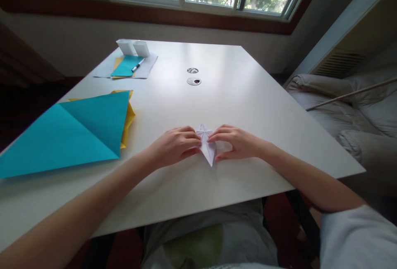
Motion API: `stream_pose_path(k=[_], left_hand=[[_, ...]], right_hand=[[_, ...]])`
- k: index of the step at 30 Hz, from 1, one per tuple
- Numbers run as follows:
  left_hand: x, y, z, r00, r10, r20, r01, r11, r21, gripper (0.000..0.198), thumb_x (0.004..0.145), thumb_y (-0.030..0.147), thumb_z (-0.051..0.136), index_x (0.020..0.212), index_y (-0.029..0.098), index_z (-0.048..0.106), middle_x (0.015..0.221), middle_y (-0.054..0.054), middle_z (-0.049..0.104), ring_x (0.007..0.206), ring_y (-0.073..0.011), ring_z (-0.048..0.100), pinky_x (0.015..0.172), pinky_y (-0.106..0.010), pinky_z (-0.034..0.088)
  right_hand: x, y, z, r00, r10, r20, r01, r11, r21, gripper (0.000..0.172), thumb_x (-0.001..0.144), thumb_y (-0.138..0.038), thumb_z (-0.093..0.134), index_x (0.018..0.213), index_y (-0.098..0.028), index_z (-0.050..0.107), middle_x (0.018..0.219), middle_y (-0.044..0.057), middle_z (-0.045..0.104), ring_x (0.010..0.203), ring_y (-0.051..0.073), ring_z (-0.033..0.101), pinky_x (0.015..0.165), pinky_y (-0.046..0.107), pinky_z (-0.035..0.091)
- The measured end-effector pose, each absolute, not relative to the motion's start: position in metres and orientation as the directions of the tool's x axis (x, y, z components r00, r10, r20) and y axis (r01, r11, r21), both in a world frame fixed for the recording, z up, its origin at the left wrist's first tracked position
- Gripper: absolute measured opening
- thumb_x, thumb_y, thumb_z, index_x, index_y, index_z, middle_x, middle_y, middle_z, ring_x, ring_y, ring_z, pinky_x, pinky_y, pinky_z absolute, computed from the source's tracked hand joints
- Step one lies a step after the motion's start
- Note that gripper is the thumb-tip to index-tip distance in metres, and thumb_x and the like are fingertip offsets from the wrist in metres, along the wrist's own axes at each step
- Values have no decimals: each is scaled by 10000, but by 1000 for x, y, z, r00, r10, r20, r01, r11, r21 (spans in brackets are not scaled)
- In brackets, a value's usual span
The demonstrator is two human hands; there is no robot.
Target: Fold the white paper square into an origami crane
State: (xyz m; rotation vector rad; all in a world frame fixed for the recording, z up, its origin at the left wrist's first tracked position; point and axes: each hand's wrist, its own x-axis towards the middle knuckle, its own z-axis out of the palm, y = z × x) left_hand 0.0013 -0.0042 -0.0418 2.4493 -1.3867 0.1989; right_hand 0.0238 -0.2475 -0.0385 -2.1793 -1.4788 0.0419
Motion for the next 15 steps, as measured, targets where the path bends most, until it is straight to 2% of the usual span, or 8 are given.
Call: stream_pose_path(k=[5, 10, 13, 15], left_hand=[[0, -5, -43, 560, -777, 287, -826, -497, 266, 218, 889, 254, 436, 950, 191, 635, 936, -65, 667, 918, -176, 576, 795, -297, 475], [-4, -9, -44, 606, -738, 295, -794, -539, 281, 211, 880, 212, 414, 908, 176, 620, 880, -69, 657, 895, -176, 580, 766, -288, 472], [-5, -14, -47, 683, -659, 316, -730, -602, 323, 151, 831, 251, 497, 875, 174, 619, 852, -66, 657, 877, -189, 585, 752, -294, 473], [-5, -17, -48, 754, -566, 333, -657, -643, 395, 145, 785, 290, 566, 842, 174, 632, 833, -63, 656, 827, -187, 596, 723, -287, 474]], right_hand=[[22, -246, -40, 428, 863, 270, 862, -299, -411, 494, 724, -446, 645, 1122, -165, 564, 989, 98, 634, 953, 199, 548, 854, 333, 447], [23, -240, -45, 524, 790, 319, 823, -374, -427, 183, 861, -275, 494, 971, -177, 601, 871, 68, 655, 817, 152, 588, 755, 272, 455], [24, -235, -48, 602, 720, 344, 785, -456, -420, 178, 886, -248, 439, 875, -165, 595, 778, 47, 644, 719, 132, 578, 692, 245, 432], [25, -231, -49, 645, 675, 359, 756, -495, -428, 180, 888, -249, 433, 858, -159, 586, 743, 34, 631, 681, 121, 558, 667, 234, 414]])
